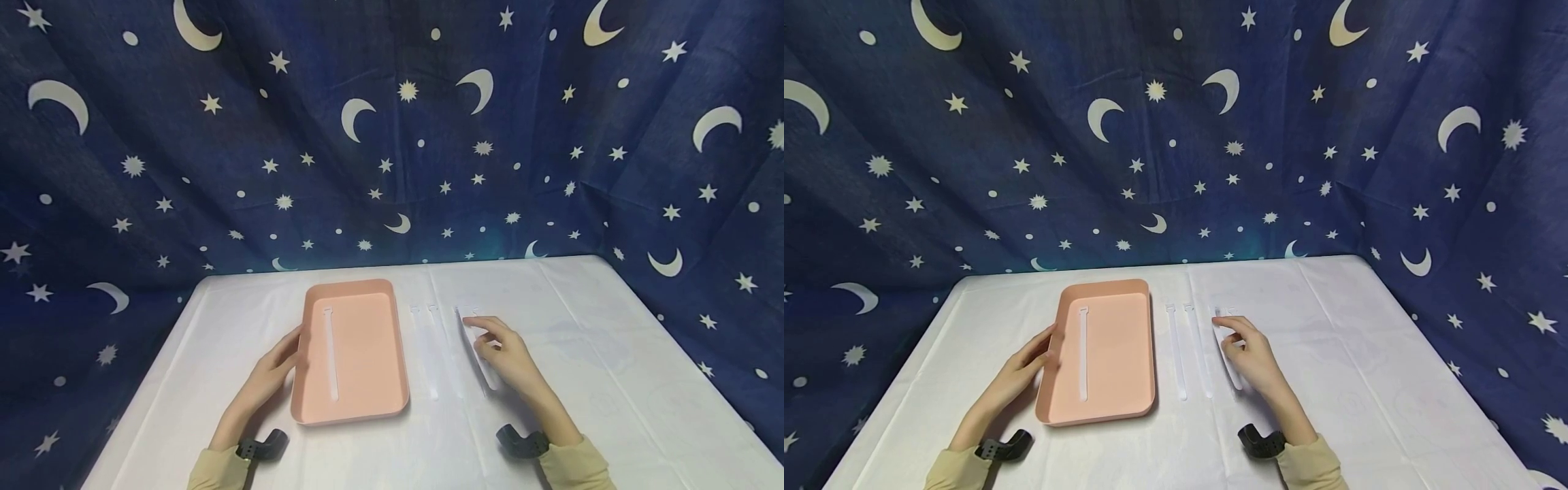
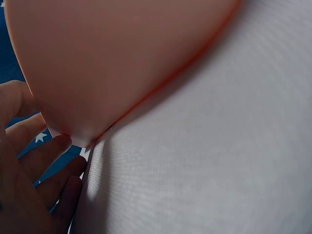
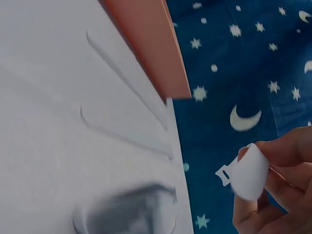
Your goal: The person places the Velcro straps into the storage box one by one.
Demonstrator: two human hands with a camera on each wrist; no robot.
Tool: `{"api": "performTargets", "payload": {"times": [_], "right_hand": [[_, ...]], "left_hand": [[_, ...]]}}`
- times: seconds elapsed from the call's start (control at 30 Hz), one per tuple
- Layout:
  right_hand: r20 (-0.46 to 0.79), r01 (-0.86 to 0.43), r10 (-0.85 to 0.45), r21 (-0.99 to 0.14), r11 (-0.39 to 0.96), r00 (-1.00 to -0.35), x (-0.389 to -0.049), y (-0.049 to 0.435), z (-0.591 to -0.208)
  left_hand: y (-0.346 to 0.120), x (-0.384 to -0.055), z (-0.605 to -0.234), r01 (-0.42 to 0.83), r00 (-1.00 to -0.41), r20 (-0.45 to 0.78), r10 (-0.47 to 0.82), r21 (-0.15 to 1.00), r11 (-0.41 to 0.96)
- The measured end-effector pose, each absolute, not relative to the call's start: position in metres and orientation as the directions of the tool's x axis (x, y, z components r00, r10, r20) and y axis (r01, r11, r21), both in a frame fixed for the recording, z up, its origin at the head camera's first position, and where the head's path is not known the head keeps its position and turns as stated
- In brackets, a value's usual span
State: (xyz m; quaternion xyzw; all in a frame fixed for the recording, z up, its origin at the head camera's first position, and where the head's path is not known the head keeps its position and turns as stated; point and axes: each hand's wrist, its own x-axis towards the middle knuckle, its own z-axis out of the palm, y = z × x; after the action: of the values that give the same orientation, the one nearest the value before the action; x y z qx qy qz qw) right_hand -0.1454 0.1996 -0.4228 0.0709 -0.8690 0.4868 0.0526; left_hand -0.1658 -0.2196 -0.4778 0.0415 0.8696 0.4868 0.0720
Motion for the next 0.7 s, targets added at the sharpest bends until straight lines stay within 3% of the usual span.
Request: {"api": "performTargets", "payload": {"times": [0.7], "right_hand": [[0.136, -0.193, -0.154, -0.86, 0.472, -0.979, -0.142, 0.148, -0.419]], "left_hand": [[-0.222, -0.166, -0.477, 0.023, -0.984, -0.068, 0.164, 0.868, 0.496]]}}
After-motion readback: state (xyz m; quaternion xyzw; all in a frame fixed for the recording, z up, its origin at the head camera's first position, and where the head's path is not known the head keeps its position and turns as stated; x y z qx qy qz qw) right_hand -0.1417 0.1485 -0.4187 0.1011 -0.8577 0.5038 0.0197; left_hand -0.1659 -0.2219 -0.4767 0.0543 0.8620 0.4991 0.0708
